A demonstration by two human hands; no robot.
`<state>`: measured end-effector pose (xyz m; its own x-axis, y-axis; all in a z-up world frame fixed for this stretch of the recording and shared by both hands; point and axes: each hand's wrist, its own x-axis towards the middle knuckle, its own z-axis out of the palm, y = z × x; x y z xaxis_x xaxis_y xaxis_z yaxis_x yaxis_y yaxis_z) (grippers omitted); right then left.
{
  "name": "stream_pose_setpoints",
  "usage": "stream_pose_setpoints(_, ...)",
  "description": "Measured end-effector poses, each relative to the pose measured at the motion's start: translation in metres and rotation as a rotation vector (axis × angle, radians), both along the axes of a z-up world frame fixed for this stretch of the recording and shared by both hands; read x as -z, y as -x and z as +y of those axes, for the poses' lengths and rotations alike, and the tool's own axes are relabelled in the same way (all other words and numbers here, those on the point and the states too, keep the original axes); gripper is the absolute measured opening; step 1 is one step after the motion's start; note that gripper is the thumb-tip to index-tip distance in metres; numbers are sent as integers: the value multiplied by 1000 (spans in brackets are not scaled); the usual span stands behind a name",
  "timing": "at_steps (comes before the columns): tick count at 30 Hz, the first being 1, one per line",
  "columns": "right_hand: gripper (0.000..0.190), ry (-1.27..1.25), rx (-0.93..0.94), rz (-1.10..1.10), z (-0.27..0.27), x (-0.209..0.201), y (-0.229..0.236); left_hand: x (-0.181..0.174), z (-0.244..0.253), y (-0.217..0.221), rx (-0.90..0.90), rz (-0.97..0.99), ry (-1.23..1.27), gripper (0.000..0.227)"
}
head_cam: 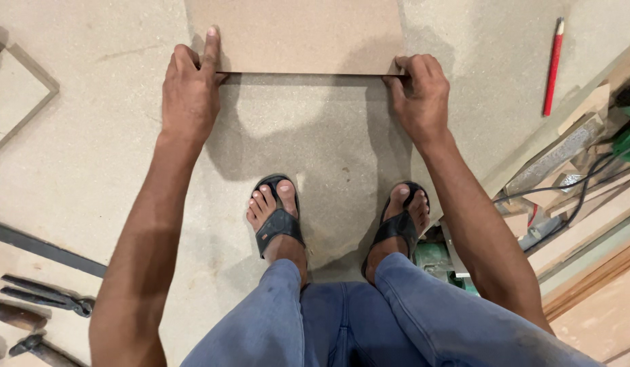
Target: The person aligns wooden panels on the floor, marks them with a pencil, and hammers nails into the wood to join the pieces. They then apply white glue to one of the surfaces using their fingers.
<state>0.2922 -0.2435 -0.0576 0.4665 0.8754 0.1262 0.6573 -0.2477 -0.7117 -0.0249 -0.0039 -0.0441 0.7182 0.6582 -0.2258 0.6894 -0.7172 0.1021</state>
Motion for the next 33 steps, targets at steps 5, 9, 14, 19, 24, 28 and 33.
stream_pose_setpoints(5,29,-10,1,-59,2,-3,6,-1,-10,-27,43,-77,-31,92)
stream_pose_setpoints(9,30,12,31,-53,2,-1,7,29,-15,-62,311,-109,-18,85)
stream_pose_setpoints(14,29,15,36,-40,3,0,7,29,-27,-99,508,-174,-100,75)
stream_pose_setpoints(19,30,-5,24,-38,2,1,5,26,-26,-101,474,-257,-59,65)
stream_pose_setpoints(24,26,-10,35,196,7,0,-9,10,3,-87,-120,-452,41,46)
stream_pose_setpoints(28,26,9,96,317,39,19,-35,0,67,-76,-405,-562,57,48)
stream_pose_setpoints(33,22,46,76,100,86,46,-52,-5,106,-96,-530,-243,253,38)
